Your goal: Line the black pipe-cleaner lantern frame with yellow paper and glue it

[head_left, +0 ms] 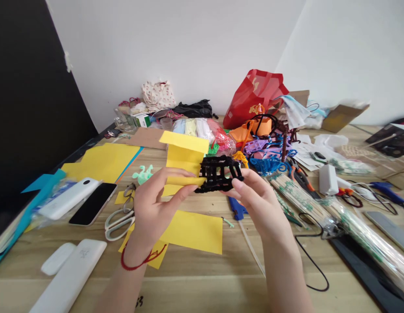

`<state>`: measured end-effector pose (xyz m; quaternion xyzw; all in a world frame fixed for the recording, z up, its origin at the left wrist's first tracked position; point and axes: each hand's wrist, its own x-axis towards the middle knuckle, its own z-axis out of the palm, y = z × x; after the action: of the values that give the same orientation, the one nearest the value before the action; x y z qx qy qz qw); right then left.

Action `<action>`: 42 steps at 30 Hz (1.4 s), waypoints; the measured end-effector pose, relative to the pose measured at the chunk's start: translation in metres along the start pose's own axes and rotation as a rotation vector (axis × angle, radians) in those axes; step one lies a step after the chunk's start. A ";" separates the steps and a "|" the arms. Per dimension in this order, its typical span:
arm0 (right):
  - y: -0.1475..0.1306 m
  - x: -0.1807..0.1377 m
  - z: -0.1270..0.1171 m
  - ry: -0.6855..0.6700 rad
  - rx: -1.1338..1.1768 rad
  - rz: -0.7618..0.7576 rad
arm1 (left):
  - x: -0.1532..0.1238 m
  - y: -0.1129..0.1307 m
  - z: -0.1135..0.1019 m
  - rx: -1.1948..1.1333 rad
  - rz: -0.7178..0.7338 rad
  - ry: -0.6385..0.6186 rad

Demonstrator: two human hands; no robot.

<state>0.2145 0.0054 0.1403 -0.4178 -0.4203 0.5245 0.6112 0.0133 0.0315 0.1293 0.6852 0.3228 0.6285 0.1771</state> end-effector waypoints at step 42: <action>-0.002 0.000 -0.014 -0.710 -0.721 -0.618 | 0.006 0.002 -0.013 -0.183 0.118 -0.127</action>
<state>0.2286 0.0038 0.1384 -0.2563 -0.8531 0.2537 0.3770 0.0013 0.0318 0.1368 0.7225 0.2112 0.6199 0.2217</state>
